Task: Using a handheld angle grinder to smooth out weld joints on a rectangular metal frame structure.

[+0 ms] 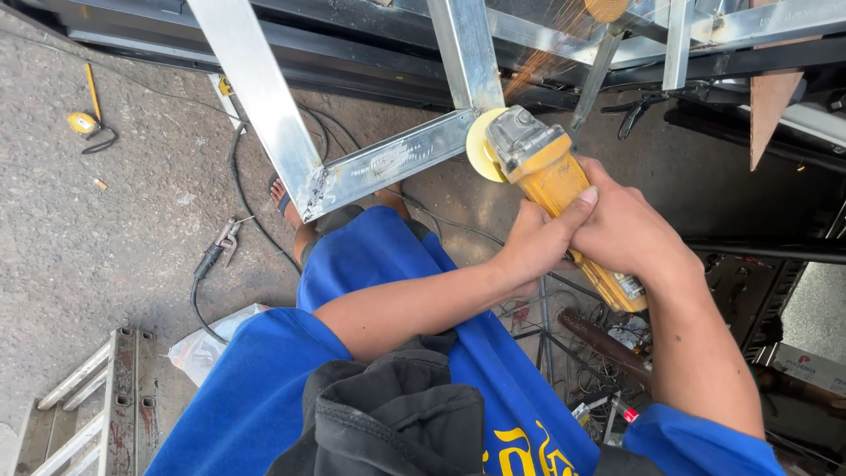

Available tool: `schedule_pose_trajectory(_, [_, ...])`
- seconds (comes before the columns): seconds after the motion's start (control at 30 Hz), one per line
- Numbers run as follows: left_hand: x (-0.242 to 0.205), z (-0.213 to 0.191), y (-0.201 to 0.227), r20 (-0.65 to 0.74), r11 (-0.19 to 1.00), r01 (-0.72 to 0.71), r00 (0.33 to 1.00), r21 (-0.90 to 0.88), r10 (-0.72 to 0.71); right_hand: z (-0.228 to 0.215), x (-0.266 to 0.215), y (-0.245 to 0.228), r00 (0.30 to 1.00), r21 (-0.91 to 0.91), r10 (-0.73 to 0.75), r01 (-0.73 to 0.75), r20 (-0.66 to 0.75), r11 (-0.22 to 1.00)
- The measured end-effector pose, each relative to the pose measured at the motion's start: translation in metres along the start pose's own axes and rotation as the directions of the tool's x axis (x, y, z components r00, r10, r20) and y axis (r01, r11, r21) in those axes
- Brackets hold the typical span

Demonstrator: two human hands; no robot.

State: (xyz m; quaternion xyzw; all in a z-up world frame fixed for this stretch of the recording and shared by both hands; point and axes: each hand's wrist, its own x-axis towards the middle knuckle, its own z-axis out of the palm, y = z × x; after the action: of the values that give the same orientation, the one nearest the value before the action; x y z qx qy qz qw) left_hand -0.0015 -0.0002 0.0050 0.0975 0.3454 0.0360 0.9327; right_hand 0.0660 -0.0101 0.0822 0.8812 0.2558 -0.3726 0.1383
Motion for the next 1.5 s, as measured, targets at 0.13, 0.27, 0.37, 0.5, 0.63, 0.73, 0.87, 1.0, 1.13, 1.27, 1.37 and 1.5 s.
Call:
schedule_pose_trajectory(0.13, [0.003,0.001,0.004,0.003,1.0,0.007,1.0,0.027,-0.007,0.009,0.009,0.014,0.999,0.017,-0.012,0.013,-0.05,1.0])
schedule_pose_trajectory(0.27, [0.008,-0.002,-0.002,-0.001,0.998,-0.004,1.0,0.06,0.005,0.008,0.004,0.009,0.996,0.066,-0.027,0.033,-0.08,0.997])
schedule_pose_trajectory(0.37, [-0.002,0.003,-0.002,0.006,0.999,0.023,1.0,0.037,-0.023,0.007,0.001,0.016,1.0,0.033,0.008,-0.007,-0.024,0.999])
schedule_pose_trajectory(0.5, [-0.002,0.004,0.003,0.009,0.998,0.02,1.0,0.056,-0.02,0.005,-0.001,0.012,0.999,0.036,0.005,-0.004,-0.049,0.999])
schedule_pose_trajectory(0.63, [-0.005,0.0,0.008,0.008,0.997,0.022,1.0,0.072,-0.022,0.007,0.002,0.011,0.997,0.03,-0.021,0.024,-0.069,0.999])
schedule_pose_trajectory(0.73, [-0.003,0.001,0.007,0.031,0.998,0.043,0.999,0.05,-0.045,0.001,-0.001,0.01,0.999,-0.009,0.008,-0.009,-0.044,1.0])
schedule_pose_trajectory(0.87, [-0.003,0.003,0.012,0.045,0.998,0.04,0.998,0.052,-0.042,0.004,0.004,0.016,0.997,-0.01,-0.009,0.009,-0.074,1.0])
schedule_pose_trajectory(1.0, [0.001,0.0,0.003,0.032,0.997,0.029,0.999,0.077,-0.031,0.008,0.004,0.018,0.995,0.017,-0.028,0.03,-0.096,0.999])
schedule_pose_trajectory(1.13, [0.01,-0.008,-0.004,0.02,0.993,0.005,1.0,0.12,-0.007,0.016,0.014,0.028,0.992,0.054,-0.046,0.053,-0.115,0.997])
schedule_pose_trajectory(1.27, [0.0,-0.001,-0.001,0.022,0.996,0.016,1.0,0.088,-0.018,0.005,0.0,0.016,0.997,0.024,-0.034,0.036,-0.066,0.999])
schedule_pose_trajectory(1.37, [0.003,-0.002,-0.001,0.059,0.997,0.035,0.998,0.063,-0.038,0.004,0.001,0.017,0.997,-0.007,0.012,-0.013,-0.072,1.0])
schedule_pose_trajectory(1.5, [0.002,-0.008,0.007,0.04,0.994,-0.019,0.999,0.106,0.015,0.012,0.011,0.019,0.994,0.049,-0.043,0.048,-0.1,0.998])
